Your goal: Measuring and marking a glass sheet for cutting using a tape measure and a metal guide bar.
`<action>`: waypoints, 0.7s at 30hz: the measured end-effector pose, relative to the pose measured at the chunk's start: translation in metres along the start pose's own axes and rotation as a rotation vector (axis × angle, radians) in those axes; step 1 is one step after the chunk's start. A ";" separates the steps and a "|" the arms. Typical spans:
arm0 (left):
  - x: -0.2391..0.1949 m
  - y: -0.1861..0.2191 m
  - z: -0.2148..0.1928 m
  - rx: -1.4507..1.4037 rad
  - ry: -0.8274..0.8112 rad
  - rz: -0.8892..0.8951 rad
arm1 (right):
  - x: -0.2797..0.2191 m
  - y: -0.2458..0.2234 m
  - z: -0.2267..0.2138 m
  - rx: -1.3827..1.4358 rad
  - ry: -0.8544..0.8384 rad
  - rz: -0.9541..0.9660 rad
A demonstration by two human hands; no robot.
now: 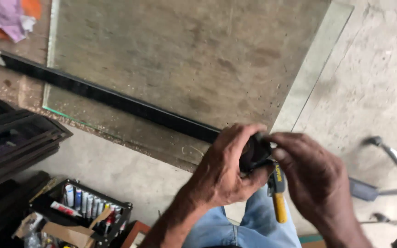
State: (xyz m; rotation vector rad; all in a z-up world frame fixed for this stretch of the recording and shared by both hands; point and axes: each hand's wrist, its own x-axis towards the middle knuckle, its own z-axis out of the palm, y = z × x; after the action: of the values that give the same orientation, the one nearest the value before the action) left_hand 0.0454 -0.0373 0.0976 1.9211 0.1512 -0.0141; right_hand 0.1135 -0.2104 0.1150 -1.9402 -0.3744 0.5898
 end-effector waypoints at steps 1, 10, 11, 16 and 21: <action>-0.006 0.004 0.005 0.036 0.013 0.033 | 0.000 -0.004 0.000 -0.120 -0.004 -0.215; -0.015 0.032 0.050 0.293 0.178 -0.082 | 0.018 -0.001 -0.056 0.154 -0.419 -0.259; -0.015 0.035 0.054 0.292 0.192 -0.080 | 0.026 -0.003 -0.072 0.147 -0.428 -0.268; -0.048 0.027 0.057 0.136 0.176 -0.549 | 0.073 -0.039 -0.137 -0.020 -0.196 0.272; -0.085 0.021 0.050 0.093 -0.079 -1.239 | 0.258 0.102 -0.153 0.294 -0.340 -0.288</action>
State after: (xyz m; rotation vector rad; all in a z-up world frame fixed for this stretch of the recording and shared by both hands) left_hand -0.0333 -0.0995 0.1069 1.6303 1.2640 -0.9222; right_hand 0.4128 -0.2385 0.0152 -1.4720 -0.7253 0.7397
